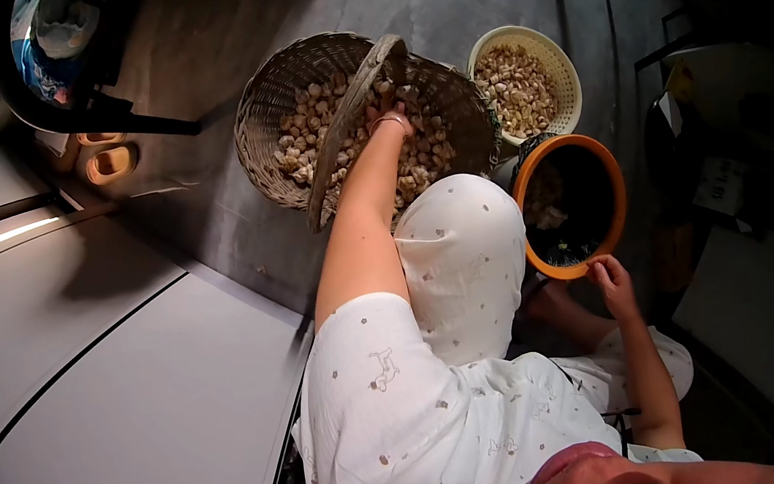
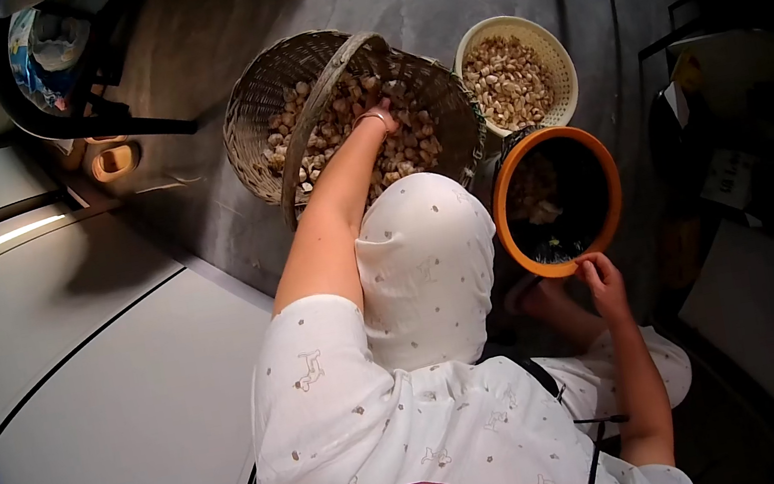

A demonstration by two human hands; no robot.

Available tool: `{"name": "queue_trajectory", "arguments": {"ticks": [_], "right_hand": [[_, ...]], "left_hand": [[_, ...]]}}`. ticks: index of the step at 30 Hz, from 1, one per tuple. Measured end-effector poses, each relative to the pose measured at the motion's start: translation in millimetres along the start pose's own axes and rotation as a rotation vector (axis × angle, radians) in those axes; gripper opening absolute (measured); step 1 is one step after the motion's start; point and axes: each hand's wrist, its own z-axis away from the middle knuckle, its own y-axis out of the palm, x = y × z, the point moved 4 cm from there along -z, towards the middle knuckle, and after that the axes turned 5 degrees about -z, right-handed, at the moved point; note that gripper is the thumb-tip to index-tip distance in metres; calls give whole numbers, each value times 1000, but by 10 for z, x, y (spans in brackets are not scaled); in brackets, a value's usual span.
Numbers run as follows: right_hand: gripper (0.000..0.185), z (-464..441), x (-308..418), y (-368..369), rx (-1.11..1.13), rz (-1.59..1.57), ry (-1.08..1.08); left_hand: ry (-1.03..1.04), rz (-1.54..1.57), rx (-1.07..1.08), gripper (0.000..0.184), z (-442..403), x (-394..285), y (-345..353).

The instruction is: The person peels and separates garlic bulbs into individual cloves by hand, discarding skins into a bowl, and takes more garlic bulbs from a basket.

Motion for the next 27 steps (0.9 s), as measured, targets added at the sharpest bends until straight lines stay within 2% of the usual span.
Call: {"name": "queue_trajectory", "arguments": {"ticks": [1,2,4,8,14,16,17,18,20,21,22,24,26,27], "right_hand": [[14,5,3,5,0,2,-1],[15,6,8,23,1,15,15],[15,3,39,56,3,30,31],[15,-7,72,73,-2,-8,28],[14,1,51,41,-12,9,29],[14,26,65,31,-30,-7,27],[14,36,76,26,-39,5,25],[14,34,88,19,-47,16,20],[13,25,134,5,-31,12,-20],[13,34,159,4,-12,13,-55],[13,47,182,7,-16,1,-67],[12,74,291,31,8,-3,-135],[12,88,401,37,-18,14,-164],[12,107,455,50,-7,-13,-171]], "left_hand": [[4,20,87,77,-191,11,134],[4,22,86,77,-183,14,151],[100,-139,-75,71,-136,12,176],[64,-142,37,72,426,14,-81],[147,-95,-69,80,275,-104,217],[231,171,-110,64,225,-24,264],[277,275,-264,50,345,33,231],[279,269,-271,50,519,69,173],[257,1032,75,40,868,119,32],[365,1153,50,37,840,139,37],[370,1139,38,37,897,149,12],[454,1539,333,35,1186,51,-31],[550,1579,361,36,1450,-93,-202],[630,1603,478,37,1644,-207,-339]]}}
